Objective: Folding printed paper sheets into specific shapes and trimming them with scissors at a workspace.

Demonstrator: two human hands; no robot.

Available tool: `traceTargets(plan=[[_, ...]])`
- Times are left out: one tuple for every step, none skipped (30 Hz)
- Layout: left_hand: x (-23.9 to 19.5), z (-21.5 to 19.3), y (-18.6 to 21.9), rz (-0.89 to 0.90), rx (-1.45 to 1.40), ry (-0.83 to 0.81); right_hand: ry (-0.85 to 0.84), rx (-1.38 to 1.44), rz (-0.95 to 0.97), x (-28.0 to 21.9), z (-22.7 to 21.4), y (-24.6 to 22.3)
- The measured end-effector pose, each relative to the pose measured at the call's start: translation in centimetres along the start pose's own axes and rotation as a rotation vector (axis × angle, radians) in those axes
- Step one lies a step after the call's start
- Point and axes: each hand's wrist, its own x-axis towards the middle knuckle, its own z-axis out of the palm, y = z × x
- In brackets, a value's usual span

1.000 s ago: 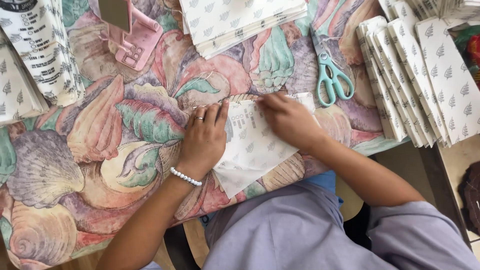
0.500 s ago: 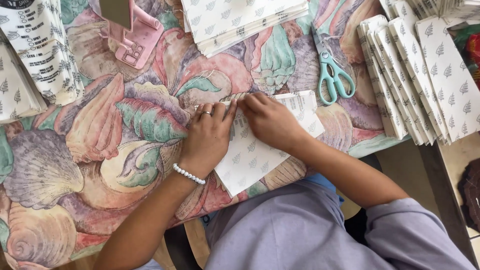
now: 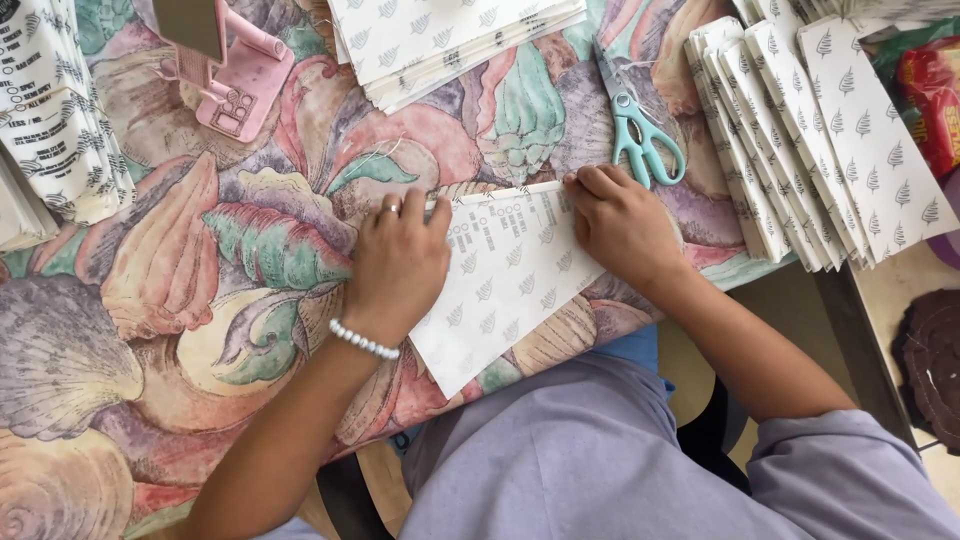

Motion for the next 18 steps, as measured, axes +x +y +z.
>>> traceTargets(plan=[[1.2, 0.1, 0.5, 0.002, 0.001, -0.001, 0.001, 0.0, 0.002, 0.1, 0.0, -0.1], [2.3, 0.3, 1.1, 0.005, -0.11, 0.022, -0.007, -0.005, 0.03, 0.1, 0.0, -0.2], [3.4, 0.4, 1.7, 0.007, -0.221, 0.045, -0.015, -0.011, 0.058, 0.2, 0.0, -0.2], [4.5, 0.1, 2.1, 0.012, -0.22, 0.048, -0.012, -0.015, 0.061, 0.0, 0.1, -0.1], [5.5, -0.3, 2.5, 0.033, -0.287, -0.03, -0.016, 0.057, 0.095, -0.1, 0.2, 0.1], [6.7, -0.8, 2.9, 0.055, -0.352, -0.107, -0.018, 0.128, 0.13, -0.1, 0.3, 0.4], [6.8, -0.6, 3.0, 0.061, -0.35, -0.102, -0.013, 0.122, 0.131, -0.4, -0.2, -0.2], [7.0, -0.5, 2.9, 0.007, -0.384, -0.208, 0.108, 0.27, 0.254, -0.4, -0.6, -0.6], [7.3, -0.4, 2.8, -0.048, -0.417, -0.313, 0.231, 0.419, 0.373, -0.4, -0.9, -1.0], [6.8, -0.4, 2.8, -0.055, -0.415, -0.31, 0.232, 0.423, 0.366, -0.7, -1.6, -1.1], [6.4, -0.4, 2.8, -0.098, -0.476, -0.273, 0.342, 0.56, 0.458, -0.9, -2.1, -1.2], [6.0, -0.4, 2.7, -0.144, -0.534, -0.232, 0.45, 0.701, 0.546, -1.0, -2.6, -1.3], [5.3, -1.9, 2.6, -0.154, -0.53, -0.224, 0.45, 0.708, 0.534, -0.2, -2.2, -0.6], [4.2, -3.2, 2.9, -0.121, -0.675, 0.105, 0.432, 0.986, 0.524, 0.2, -2.0, -0.3], [3.2, -4.5, 3.1, -0.084, -0.804, 0.442, 0.406, 1.264, 0.508, 0.6, -1.6, 0.0], [2.3, -5.4, 2.9, -0.087, -0.801, 0.438, 0.406, 1.269, 0.509, 2.1, -2.5, -0.5], [1.5, -6.3, 2.6, -0.088, -0.833, 0.541, 0.283, 1.449, 0.312, 3.6, -3.4, -1.0], [0.5, -7.3, 2.5, -0.094, -0.86, 0.647, 0.151, 1.619, 0.1, 5.2, -4.3, -1.6]])
